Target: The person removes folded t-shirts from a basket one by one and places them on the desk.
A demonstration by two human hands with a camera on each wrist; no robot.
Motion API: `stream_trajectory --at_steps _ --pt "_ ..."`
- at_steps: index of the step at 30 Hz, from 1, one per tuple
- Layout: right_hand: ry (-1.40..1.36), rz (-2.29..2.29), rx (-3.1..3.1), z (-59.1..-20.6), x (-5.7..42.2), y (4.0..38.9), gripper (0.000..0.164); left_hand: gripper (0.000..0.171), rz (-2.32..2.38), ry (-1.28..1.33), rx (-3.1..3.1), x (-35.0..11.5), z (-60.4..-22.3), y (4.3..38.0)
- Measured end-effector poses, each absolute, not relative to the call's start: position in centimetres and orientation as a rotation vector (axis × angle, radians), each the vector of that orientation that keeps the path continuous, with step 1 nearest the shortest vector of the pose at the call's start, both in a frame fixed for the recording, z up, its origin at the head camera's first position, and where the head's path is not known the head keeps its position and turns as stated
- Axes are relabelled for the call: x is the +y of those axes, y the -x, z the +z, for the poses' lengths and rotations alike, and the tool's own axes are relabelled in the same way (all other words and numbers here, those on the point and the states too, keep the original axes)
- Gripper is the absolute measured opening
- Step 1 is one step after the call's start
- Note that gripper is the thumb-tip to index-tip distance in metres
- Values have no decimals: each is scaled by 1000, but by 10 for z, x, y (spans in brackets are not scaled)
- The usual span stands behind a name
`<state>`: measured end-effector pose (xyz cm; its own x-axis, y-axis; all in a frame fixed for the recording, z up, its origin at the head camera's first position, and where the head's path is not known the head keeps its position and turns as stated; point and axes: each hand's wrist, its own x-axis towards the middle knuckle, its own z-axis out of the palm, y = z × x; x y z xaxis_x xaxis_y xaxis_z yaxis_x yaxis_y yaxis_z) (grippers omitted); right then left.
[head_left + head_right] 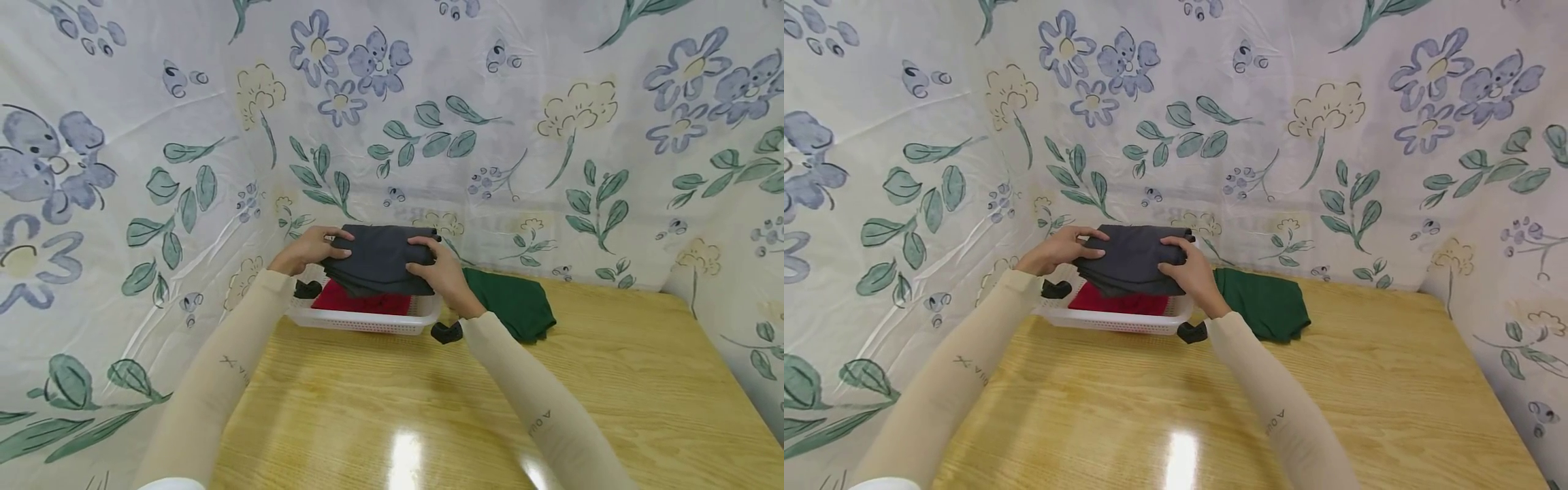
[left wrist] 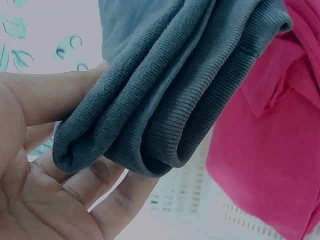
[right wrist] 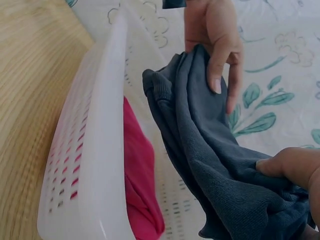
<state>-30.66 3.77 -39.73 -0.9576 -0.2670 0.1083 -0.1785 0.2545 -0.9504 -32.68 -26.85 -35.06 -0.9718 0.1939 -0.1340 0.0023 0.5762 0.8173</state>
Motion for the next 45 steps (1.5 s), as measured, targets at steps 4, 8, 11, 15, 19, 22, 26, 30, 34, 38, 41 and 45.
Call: stream_trajectory --at_steps 4,8,11,15,19,22,26,30,34,38,41,45 --pt "423 -1830 2415 -391 46 301 48 45 1350 -193 2592 -261 -347 324" --pt "399 -1838 2385 -387 56 297 49 45 1379 -224 2562 -254 -347 323" --pt "398 -1826 2391 -386 64 297 48 44 1398 -248 2547 -249 -346 324" --pt "404 -1803 2412 -385 73 295 48 43 1398 -280 2532 -242 -346 323" --pt "413 -1787 2427 -384 84 293 48 41 1385 -320 2519 -232 -346 323" --pt "412 -1782 2437 -384 92 292 47 40 1399 -346 2495 -225 -346 323" --pt "416 -1793 2432 -384 103 291 48 40 1417 -371 2470 -216 -345 324" --pt "425 -1811 2412 -383 115 290 50 41 1418 -379 2452 -206 -343 323" --pt "412 -1801 2416 -382 127 289 50 41 1411 -388 2430 -196 -341 324" --pt "409 -1798 2411 -380 138 288 50 41 1395 -423 2427 -187 -339 324" --pt "423 -1812 2393 -379 145 287 51 42 1383 -445 2434 -181 -338 323" --pt "436 -1825 2388 -379 155 285 52 43 1377 -477 2434 -173 -337 321"
